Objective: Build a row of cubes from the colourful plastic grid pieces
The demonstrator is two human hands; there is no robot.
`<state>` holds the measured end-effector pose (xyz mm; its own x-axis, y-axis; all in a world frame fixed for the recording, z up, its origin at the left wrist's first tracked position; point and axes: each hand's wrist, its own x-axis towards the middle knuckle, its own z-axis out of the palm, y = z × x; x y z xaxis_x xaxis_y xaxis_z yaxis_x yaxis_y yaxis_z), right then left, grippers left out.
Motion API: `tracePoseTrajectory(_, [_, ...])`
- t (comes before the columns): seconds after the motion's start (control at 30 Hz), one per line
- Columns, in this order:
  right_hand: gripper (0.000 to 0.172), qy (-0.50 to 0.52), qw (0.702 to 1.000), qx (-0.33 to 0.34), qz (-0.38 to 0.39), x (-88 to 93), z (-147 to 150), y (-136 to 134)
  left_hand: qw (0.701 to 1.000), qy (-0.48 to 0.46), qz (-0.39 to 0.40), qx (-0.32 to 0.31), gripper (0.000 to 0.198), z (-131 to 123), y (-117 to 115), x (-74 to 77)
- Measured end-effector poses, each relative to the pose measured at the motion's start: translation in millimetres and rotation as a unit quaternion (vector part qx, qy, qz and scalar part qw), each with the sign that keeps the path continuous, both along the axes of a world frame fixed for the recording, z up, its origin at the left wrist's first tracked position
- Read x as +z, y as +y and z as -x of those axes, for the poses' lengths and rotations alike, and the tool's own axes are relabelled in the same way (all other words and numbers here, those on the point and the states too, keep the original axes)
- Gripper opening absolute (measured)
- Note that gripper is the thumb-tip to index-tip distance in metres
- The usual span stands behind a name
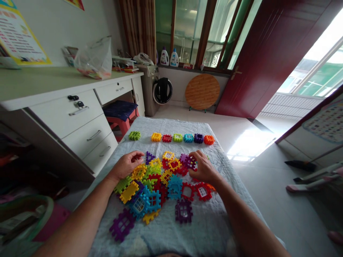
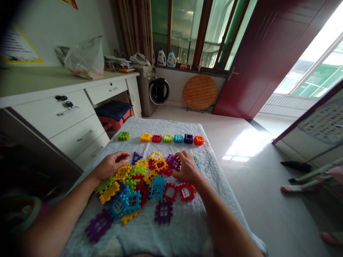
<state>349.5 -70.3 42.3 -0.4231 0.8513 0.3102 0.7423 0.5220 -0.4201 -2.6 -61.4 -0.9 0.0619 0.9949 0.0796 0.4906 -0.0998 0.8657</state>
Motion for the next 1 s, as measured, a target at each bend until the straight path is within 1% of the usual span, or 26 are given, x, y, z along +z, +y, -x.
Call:
tracePoseTrajectory(0.17, [0.042, 0.021, 1.000, 0.000, -0.009, 5.4, -4, 25, 1.000, 0.009, -0.009, 0.002, 0.036, -4, -2, 6.1])
tracePoseTrajectory(0.27, [0.043, 0.024, 1.000, -0.019, -0.004, 8.1, -2, 37, 1.000, 0.009, -0.008, 0.001, 0.036, -5, -3, 7.4])
tracePoseTrajectory(0.33, [0.046, 0.014, 0.999, -0.036, 0.004, 6.3, 2, 41, 1.000, 0.009, -0.008, -0.001, 0.036, -4, -3, 6.9])
tracePoseTrajectory(0.4, [0.047, -0.021, 0.998, -0.048, 0.021, 0.6, 6, 42, 1.000, 0.012, -0.006, -0.002, 0.036, -3, -3, 6.0])
tracePoseTrajectory(0.5, [0.043, -0.082, 0.994, -0.055, 0.047, -10.6, 9, 43, 1.000, 0.018, -0.004, -0.005, 0.037, -2, -2, 4.7])
tracePoseTrajectory(0.57, [0.043, -0.100, 0.992, -0.057, 0.050, -15.5, 9, 43, 1.000, 0.024, -0.006, -0.006, 0.037, -2, -2, 4.1])
tracePoseTrajectory(0.73, [0.047, -0.107, 0.992, -0.048, 0.052, -16.2, 7, 41, 1.000, 0.030, -0.007, -0.007, 0.037, -3, -1, 3.4])
tracePoseTrajectory(0.9, [0.042, -0.093, 0.994, -0.025, 0.044, -19.5, 7, 42, 0.999, 0.036, -0.004, -0.010, 0.038, -3, -1, 4.0])
tracePoseTrajectory(1.0, [0.045, -0.084, 0.995, -0.024, 0.037, -21.7, 7, 42, 0.999, 0.043, -0.004, -0.009, 0.039, -3, -1, 4.8])
